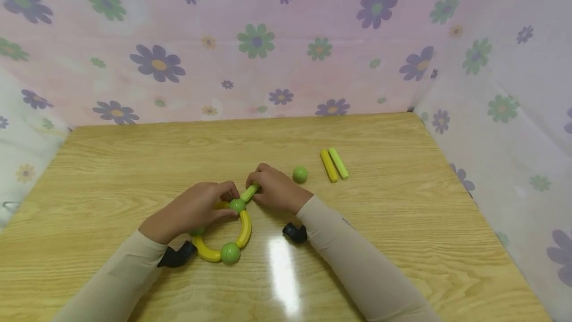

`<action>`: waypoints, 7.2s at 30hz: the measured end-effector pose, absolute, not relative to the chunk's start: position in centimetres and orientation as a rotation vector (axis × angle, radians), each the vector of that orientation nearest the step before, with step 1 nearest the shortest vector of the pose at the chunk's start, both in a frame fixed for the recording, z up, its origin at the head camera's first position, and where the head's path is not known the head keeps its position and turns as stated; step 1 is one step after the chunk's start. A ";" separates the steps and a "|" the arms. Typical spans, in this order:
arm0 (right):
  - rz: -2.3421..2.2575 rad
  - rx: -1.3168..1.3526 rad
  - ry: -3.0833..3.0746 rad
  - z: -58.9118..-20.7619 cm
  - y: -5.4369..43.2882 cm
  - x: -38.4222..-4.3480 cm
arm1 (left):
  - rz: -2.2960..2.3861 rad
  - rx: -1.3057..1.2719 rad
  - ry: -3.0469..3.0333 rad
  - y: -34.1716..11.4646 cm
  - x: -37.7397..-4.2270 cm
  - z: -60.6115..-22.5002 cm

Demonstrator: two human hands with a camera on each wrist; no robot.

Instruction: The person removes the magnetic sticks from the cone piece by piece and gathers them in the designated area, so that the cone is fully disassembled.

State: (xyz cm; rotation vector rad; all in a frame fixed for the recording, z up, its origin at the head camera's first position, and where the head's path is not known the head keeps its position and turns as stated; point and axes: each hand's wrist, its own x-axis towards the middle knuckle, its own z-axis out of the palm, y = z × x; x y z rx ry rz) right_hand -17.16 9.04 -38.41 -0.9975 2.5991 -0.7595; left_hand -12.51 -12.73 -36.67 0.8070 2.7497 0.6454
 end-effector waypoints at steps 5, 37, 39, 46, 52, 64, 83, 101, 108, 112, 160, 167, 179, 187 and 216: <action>-0.798 -0.980 2.586 -38.8 9.3 -17.0 | 0.635 0.782 2.761 -12.7 -12.4 -36.7; -1.249 -1.057 2.943 -34.9 16.4 -14.5 | 0.647 0.780 2.752 -12.7 -12.4 -36.8; -1.278 -1.013 3.005 -35.0 17.4 -14.9 | 0.643 0.781 2.750 -12.8 -12.4 -36.8; -1.279 -0.705 3.201 -35.5 20.9 -17.1 | 0.651 0.781 2.742 -12.8 -12.4 -36.6; -1.206 -0.513 3.182 -36.2 23.3 -18.6 | 0.651 0.781 2.732 -12.8 -12.4 -36.5; -0.985 -0.185 3.006 -37.3 26.9 -19.8 | 0.655 0.755 2.729 -12.6 -12.4 -36.4; -0.771 -0.249 2.834 -38.5 27.6 -20.3 | 0.665 0.746 2.732 -12.6 -12.3 -36.6; -0.900 -0.261 2.973 -38.1 27.1 -20.1 | 0.632 0.745 2.756 -12.6 -12.4 -36.5; -1.158 -0.433 3.104 -37.0 23.3 -18.4 | 0.612 0.793 2.781 -12.8 -12.4 -36.5; -1.220 -0.611 3.020 -36.6 20.5 -16.7 | 0.579 0.753 2.780 -13.4 -12.5 -36.5; -0.683 -0.841 2.593 -38.4 10.0 -13.1 | 0.531 0.752 2.791 -12.9 -12.5 -37.3; -0.691 -0.833 2.608 -38.4 10.1 -13.1 | 0.519 0.743 2.791 -12.7 -12.5 -37.3; -0.682 -0.750 2.625 -38.3 10.3 -13.0 | 0.508 0.632 2.785 -13.0 -12.7 -37.2; -0.603 -0.686 2.684 -38.3 11.1 -13.5 | 0.461 0.589 2.796 -13.4 -12.8 -37.4; -0.610 -1.045 2.598 -37.7 13.8 -13.5 | 0.648 0.248 2.911 -15.2 -15.0 -37.7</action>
